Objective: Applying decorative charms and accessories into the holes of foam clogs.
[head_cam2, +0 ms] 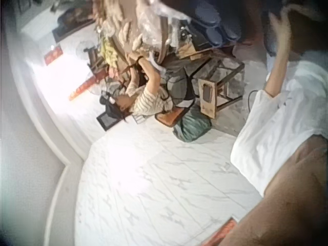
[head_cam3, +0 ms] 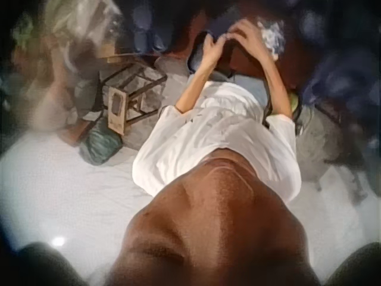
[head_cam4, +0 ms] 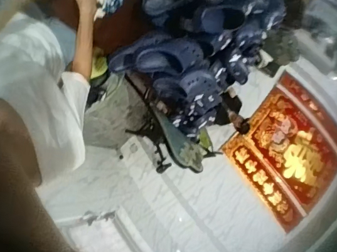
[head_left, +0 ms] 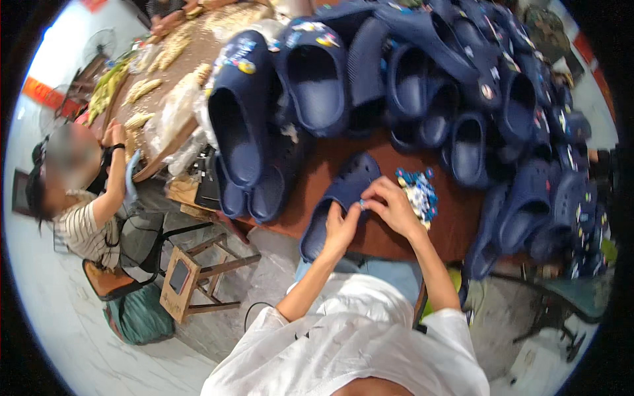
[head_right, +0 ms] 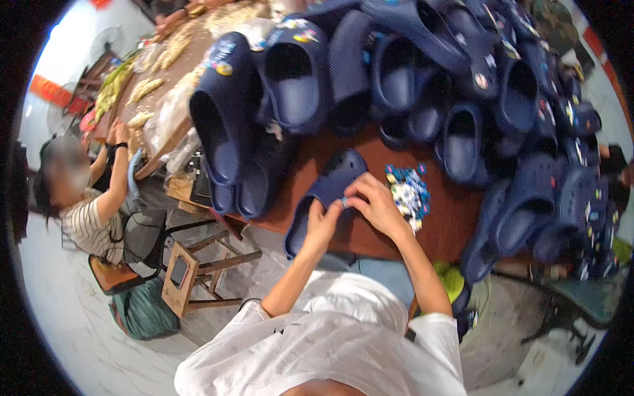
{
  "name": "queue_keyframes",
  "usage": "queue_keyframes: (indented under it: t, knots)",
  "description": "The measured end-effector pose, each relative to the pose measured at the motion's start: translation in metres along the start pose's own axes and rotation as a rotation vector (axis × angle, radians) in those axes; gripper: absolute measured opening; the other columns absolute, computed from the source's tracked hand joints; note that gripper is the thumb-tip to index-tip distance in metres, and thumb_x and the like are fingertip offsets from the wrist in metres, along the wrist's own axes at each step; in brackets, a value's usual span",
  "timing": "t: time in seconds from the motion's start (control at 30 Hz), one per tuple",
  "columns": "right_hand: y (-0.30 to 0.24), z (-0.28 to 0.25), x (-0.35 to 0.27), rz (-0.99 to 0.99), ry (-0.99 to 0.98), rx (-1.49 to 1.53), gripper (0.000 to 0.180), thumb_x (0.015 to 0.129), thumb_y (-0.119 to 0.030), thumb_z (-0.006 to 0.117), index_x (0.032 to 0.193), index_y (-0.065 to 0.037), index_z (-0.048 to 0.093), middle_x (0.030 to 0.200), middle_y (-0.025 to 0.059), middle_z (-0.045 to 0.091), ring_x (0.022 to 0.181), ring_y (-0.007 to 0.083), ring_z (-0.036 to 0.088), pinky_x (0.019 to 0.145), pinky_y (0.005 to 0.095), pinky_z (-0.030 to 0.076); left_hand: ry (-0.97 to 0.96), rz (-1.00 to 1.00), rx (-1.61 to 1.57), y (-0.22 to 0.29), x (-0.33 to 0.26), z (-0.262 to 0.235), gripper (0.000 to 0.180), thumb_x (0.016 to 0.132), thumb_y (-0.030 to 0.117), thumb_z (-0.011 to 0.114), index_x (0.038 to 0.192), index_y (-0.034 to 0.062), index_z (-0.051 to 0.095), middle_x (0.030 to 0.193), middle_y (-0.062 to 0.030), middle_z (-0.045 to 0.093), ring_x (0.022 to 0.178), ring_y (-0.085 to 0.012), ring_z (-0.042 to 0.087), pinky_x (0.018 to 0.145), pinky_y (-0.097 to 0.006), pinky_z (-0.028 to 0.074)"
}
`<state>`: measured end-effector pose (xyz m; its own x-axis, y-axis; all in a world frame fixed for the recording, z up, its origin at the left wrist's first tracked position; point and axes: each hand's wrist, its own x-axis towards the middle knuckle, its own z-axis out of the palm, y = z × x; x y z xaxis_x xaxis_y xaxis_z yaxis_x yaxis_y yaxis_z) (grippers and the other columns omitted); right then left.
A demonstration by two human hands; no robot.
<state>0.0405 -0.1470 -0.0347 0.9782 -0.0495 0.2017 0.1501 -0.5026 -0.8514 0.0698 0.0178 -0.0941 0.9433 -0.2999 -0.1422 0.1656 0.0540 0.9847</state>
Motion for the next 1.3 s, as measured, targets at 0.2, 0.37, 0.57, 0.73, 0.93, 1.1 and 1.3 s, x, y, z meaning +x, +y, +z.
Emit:
queue_keyframes:
  t: [0.2,0.37,0.57,0.73,0.93,1.1,1.3]
  knots:
    - [-0.002,0.023,-0.020,-0.050,0.194,-0.099,0.014,0.087,-0.007,0.063,0.101,-0.005,0.066,0.107,0.0116,0.060,0.103,0.0335,0.058,0.088,0.0412,0.047,0.005,-0.213,-0.136,0.026,-0.005,0.004,0.040,0.091,0.011,0.060,0.126,-0.0072,0.051,0.123,-0.0139,0.060,0.111,-0.0184,0.056,0.096,-0.030,0.044]
    - [-0.019,0.040,-0.058,-0.003,0.347,-0.057,0.017,0.085,-0.001,0.064,0.101,-0.005,0.067,0.103,0.0113,0.061,0.098,0.0306,0.060,0.085,0.0392,0.049,0.011,-0.223,-0.158,0.027,-0.014,0.003,0.044,0.090,0.013,0.064,0.126,-0.0091,0.050,0.119,-0.0125,0.060,0.108,-0.0167,0.057,0.094,-0.029,0.044]
    - [0.000,0.024,-0.103,0.151,0.570,-0.156,0.017,0.084,-0.001,0.064,0.100,-0.005,0.069,0.095,0.0110,0.062,0.092,0.0290,0.061,0.080,0.0378,0.049,0.049,-0.343,-0.341,0.030,-0.009,-0.006,0.045,0.090,0.015,0.068,0.124,-0.0097,0.052,0.118,-0.0109,0.061,0.102,-0.0164,0.059,0.091,-0.027,0.046]
    - [0.018,-0.003,-0.122,0.388,0.613,-0.487,0.034,0.087,-0.010,0.064,0.120,-0.004,0.059,0.119,0.0172,0.053,0.111,0.0353,0.050,0.095,0.0440,0.041,0.019,-0.382,-0.594,0.049,-0.006,-0.004,0.041,0.093,0.017,0.063,0.124,-0.0085,0.053,0.126,-0.0136,0.059,0.116,-0.0199,0.057,0.103,-0.031,0.042]
    - [0.030,0.006,-0.123,0.340,0.489,-0.540,0.044,0.089,-0.014,0.062,0.129,-0.001,0.052,0.124,0.0187,0.049,0.113,0.0377,0.048,0.095,0.0466,0.040,0.027,-0.345,-0.626,0.045,-0.012,-0.001,0.040,0.094,0.013,0.060,0.126,-0.0094,0.051,0.129,-0.0131,0.058,0.118,-0.0198,0.056,0.107,-0.032,0.040]
    - [0.041,-0.007,-0.106,0.363,0.654,-0.364,0.018,0.095,-0.012,0.055,0.110,-0.004,0.062,0.101,0.0153,0.058,0.096,0.0336,0.058,0.082,0.0435,0.046,-0.006,-0.372,-0.669,0.045,-0.023,-0.002,0.040,0.093,0.008,0.059,0.128,-0.0088,0.050,0.130,-0.0135,0.058,0.119,-0.0202,0.056,0.108,-0.032,0.041]
    - [0.077,-0.036,-0.094,0.422,0.716,-0.388,0.015,0.093,-0.012,0.058,0.106,-0.005,0.063,0.094,0.0129,0.059,0.074,0.0261,0.061,0.068,0.0375,0.050,-0.026,-0.395,-0.672,0.054,-0.018,-0.007,0.045,0.093,0.009,0.060,0.132,-0.0093,0.047,0.132,-0.0151,0.057,0.122,-0.0223,0.055,0.109,-0.036,0.040]
